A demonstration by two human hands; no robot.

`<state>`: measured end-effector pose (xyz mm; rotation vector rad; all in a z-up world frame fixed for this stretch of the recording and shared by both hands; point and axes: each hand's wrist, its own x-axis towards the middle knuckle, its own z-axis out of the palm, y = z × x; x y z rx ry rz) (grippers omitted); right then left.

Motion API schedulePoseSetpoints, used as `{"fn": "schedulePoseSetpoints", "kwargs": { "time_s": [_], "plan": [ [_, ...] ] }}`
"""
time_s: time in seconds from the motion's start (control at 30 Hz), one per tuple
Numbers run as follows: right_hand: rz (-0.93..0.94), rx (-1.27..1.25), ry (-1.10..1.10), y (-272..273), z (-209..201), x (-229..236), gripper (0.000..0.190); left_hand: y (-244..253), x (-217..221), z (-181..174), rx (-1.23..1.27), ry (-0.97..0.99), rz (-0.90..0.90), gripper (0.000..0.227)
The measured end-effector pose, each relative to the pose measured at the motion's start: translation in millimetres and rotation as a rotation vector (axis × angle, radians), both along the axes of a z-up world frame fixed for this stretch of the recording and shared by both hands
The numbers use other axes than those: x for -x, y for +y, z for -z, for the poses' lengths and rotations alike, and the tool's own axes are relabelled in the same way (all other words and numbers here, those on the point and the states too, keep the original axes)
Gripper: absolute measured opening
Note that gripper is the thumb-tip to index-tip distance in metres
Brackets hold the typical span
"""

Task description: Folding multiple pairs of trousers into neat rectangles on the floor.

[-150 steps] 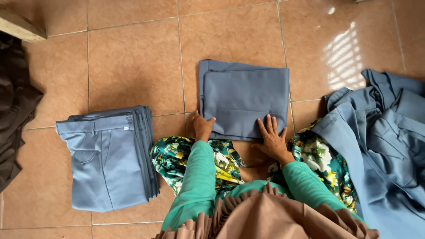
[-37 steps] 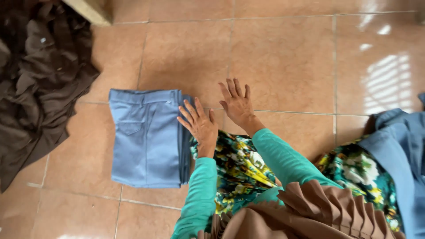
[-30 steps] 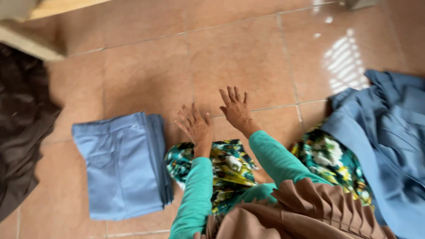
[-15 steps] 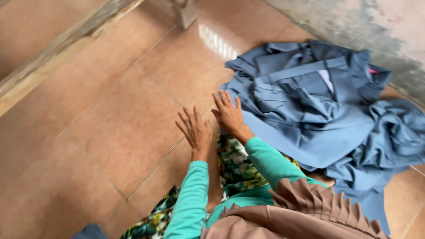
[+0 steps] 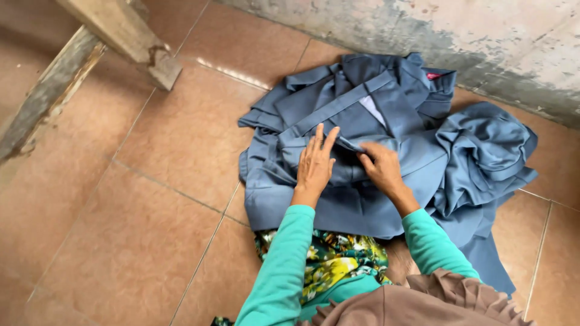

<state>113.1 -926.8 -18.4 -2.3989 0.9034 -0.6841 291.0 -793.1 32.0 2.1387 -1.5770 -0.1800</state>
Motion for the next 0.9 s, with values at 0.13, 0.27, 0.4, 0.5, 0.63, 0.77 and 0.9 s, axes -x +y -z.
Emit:
{"fn": "schedulePoseSetpoints", "kwargs": {
  "time_s": [0.13, 0.27, 0.4, 0.5, 0.63, 0.77, 0.9],
  "plan": [
    [0.008, -0.379, -0.021, -4.2, -36.8, 0.4, 0.026, -38.8, -9.4, 18.1, -0.047, -0.077, 0.115, 0.076],
    [-0.133, -0.692, -0.128, -45.4, -102.7, -3.3, 0.028, -38.1, -31.5, 43.5, 0.010, 0.124, 0.123, 0.027],
    [0.038, -0.227, 0.069, -173.8, -38.6, 6.1, 0.033, -8.2, -31.3, -27.1, 0.065, 0.550, 0.041, 0.023],
    [0.360, -0.346, 0.439, -265.4, 69.5, 18.6, 0.071, -6.1, -39.4, -38.6, 0.024, 0.651, -0.076, 0.021],
    [0.396, -0.303, 0.307, -277.4, 94.6, 4.8, 0.068, -7.9, -52.8, -53.2, 0.082, 0.657, -0.112, 0.027],
    [0.234, -0.144, 0.026, -212.8, -4.3, -42.2, 0.026, -1.8, -80.5, -71.1, 0.215, 0.551, -0.120, 0.020],
    [-0.112, -0.275, -0.279, -123.5, -140.8, -104.1, 0.014, 6.5, -105.8, -123.1, 0.224, 0.475, -0.120, 0.023]
  ]
}}
